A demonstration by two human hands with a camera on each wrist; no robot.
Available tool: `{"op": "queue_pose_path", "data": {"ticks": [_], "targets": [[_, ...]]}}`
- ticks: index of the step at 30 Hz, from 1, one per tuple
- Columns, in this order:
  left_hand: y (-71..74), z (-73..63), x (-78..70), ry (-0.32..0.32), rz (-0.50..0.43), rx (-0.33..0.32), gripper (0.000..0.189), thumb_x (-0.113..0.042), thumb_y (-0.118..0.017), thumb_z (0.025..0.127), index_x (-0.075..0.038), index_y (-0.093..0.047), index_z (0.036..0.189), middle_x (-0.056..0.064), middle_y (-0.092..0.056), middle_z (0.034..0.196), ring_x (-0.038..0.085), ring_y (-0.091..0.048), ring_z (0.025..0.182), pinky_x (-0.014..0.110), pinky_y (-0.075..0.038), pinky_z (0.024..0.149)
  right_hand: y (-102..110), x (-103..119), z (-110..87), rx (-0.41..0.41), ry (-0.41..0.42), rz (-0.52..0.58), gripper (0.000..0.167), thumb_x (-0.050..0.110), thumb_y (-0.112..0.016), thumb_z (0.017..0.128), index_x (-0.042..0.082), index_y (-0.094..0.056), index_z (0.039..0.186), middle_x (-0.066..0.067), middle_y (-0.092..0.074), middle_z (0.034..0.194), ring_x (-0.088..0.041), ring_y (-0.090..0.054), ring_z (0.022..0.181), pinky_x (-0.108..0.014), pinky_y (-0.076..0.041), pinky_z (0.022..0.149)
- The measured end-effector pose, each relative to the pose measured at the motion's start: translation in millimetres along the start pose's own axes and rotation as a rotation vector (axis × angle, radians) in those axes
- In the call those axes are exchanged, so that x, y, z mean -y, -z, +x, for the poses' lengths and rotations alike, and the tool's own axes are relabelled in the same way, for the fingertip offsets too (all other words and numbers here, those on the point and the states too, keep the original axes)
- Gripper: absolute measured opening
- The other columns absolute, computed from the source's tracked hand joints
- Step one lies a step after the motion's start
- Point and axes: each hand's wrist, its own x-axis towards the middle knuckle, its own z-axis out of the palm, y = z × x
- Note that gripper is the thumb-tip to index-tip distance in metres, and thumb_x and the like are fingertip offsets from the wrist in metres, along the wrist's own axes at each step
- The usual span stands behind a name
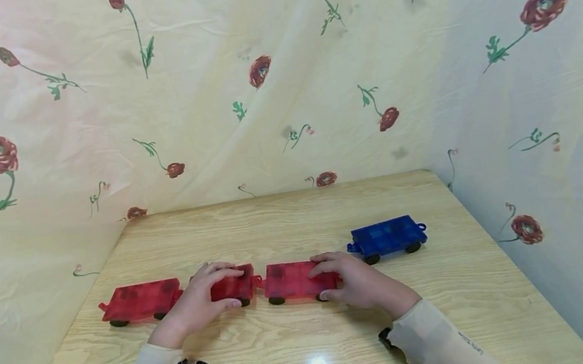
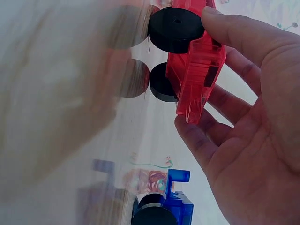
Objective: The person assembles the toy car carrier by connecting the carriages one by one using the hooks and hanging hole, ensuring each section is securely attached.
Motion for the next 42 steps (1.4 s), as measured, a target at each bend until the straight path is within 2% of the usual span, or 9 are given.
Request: {"op": "queue_pose_path", "data": {"ticks": [7, 14, 19, 23, 31, 37, 42], "targets": [[1.2, -1.3, -0.8, -0.005, 0.013, -0.004, 0.059, -0.031, -0.089, 0.083, -0.033, -0.068, 0.138, -0.006, -0.053, 0.146, 0.053, -0.022, 0.152, 0.078, -0.025, 0.112, 0.5, -0.7, -0.2, -0.004, -0.003, -0.003, 0.038, 0.023, -0.084, 0.093, 0.027, -0.074, 0.129, -0.005, -0.049, 0.158, -0.037, -0.044, 0.145, -0.060, -0.042, 0.113], [1.9, -1.7, -0.6, 0.020, 0.015, 0.017, 0.059, -0.031, -0.089, 0.084, -0.033, -0.067, 0.139, -0.007, -0.052, 0.148, 0.052, -0.019, 0.154, 0.077, -0.023, 0.114, 1.0, -0.3, -0.3, 0.007, -0.038, 0.007, 0.039, 0.024, -0.084, 0.092, 0.028, -0.074, 0.129, -0.001, -0.048, 0.159, -0.034, -0.043, 0.146, -0.056, -0.042, 0.114], [2.0, -1.9, 1.4, 0.018, 0.018, 0.016, 0.058, -0.030, -0.089, 0.085, -0.033, -0.067, 0.139, -0.006, -0.051, 0.148, 0.049, -0.020, 0.154, 0.076, -0.025, 0.114, 0.0, 1.1, 1.5, -0.013, -0.047, 0.001, 0.038, 0.025, -0.086, 0.090, 0.026, -0.073, 0.126, 0.002, -0.053, 0.150, -0.024, -0.053, 0.134, -0.047, -0.050, 0.106], [2.6, -2.2, 3.2, 0.012, 0.030, 0.013, 0.058, -0.030, -0.089, 0.085, -0.035, -0.067, 0.138, -0.006, -0.051, 0.148, 0.046, -0.023, 0.154, 0.073, -0.027, 0.115, -0.6, 2.0, 2.0, -0.039, -0.077, -0.027, 0.040, 0.028, -0.088, 0.088, 0.026, -0.072, 0.125, 0.006, -0.054, 0.144, -0.019, -0.056, 0.126, -0.041, -0.052, 0.100], [3.2, -2.0, 5.6, 0.010, 0.053, 0.008, 0.058, -0.030, -0.089, 0.085, -0.033, -0.068, 0.138, -0.006, -0.052, 0.147, 0.049, -0.023, 0.153, 0.073, -0.028, 0.115, -0.1, -4.2, 3.5, -0.077, -0.060, -0.098, 0.046, 0.030, -0.087, 0.088, 0.020, -0.071, 0.130, -0.002, -0.057, 0.146, -0.023, -0.061, 0.123, -0.045, -0.054, 0.101], [5.3, -2.0, 6.9, 0.010, 0.082, 0.009, 0.058, -0.031, -0.089, 0.085, -0.030, -0.068, 0.138, -0.003, -0.053, 0.147, 0.049, -0.025, 0.152, 0.073, -0.027, 0.115, 0.8, -8.2, 2.8, -0.079, -0.068, -0.059, 0.044, 0.033, -0.086, 0.089, 0.022, -0.071, 0.129, -0.002, -0.057, 0.147, -0.030, -0.057, 0.131, -0.054, -0.049, 0.107], [5.4, -2.3, 8.0, 0.019, 0.096, 0.014, 0.058, -0.031, -0.089, 0.084, -0.032, -0.068, 0.138, -0.004, -0.053, 0.147, 0.049, -0.024, 0.152, 0.073, -0.027, 0.115, 0.9, -9.7, 2.4, -0.078, -0.065, -0.036, 0.044, 0.032, -0.086, 0.090, 0.023, -0.070, 0.130, -0.001, -0.057, 0.149, -0.030, -0.056, 0.135, -0.053, -0.050, 0.106]]}}
